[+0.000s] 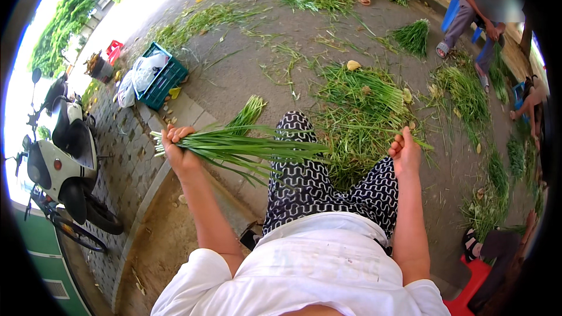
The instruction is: The person sits on the ground outdoors and processes green onions by hand. They trim the roots and leaves, align the stalks, and bundle them into bunches, placing the finished bundles on the ground.
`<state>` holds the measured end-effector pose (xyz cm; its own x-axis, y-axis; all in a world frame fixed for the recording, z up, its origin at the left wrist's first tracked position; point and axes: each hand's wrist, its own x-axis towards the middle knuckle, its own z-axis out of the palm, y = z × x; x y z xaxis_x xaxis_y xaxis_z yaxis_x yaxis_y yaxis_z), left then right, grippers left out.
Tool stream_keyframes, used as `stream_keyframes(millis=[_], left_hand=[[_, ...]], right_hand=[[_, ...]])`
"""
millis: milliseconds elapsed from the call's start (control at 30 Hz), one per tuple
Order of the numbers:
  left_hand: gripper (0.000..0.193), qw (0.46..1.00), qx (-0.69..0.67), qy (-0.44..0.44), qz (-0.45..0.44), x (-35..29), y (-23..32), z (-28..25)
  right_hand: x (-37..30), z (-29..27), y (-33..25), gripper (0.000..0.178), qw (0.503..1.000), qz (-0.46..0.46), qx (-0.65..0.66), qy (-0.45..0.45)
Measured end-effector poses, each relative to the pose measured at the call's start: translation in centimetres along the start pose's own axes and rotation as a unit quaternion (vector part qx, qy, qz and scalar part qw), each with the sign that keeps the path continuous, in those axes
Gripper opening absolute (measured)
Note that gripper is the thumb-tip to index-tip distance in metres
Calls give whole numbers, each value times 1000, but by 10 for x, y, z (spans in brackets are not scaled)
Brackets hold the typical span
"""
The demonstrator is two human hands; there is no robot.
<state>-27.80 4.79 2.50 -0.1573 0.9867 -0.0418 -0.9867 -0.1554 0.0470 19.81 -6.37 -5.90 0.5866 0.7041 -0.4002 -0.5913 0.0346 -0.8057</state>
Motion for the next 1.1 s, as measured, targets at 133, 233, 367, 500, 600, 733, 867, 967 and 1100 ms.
stream_keyframes(millis=[133, 233, 367, 500, 600, 733, 867, 967, 1100], left_hand=[[19, 1000, -11, 4, 8, 6, 11, -2], [19, 1000, -2, 11, 20, 9, 17, -4], [18, 1000, -19, 16, 0, 9, 10, -1], [17, 999, -10, 33, 12, 12, 7, 0], [16, 1000, -14, 28, 1, 13, 2, -1], [14, 999, -4, 49, -4, 10, -11, 2], [13, 999, -15, 39, -20, 10, -17, 0], [13, 999, -12, 45, -21, 10, -22, -1], [14, 999, -8, 47, -20, 9, -26, -1]], right_hand=[[9, -17, 0, 18, 985, 60, 160, 38], [-15, 4, 11, 15, 994, 77, 82, 18], [-60, 43, 13, 10, 991, 51, -29, -121], [-85, 68, 12, 14, 951, 43, -136, -276], [-93, 80, 17, 22, 926, 55, -146, -344], [-95, 88, 17, 31, 918, 71, -168, -353], [-97, 90, 17, 36, 909, 53, -193, -365], [-95, 88, 18, 38, 892, 10, -249, -378], [-101, 90, 13, 38, 863, -59, -323, -385]])
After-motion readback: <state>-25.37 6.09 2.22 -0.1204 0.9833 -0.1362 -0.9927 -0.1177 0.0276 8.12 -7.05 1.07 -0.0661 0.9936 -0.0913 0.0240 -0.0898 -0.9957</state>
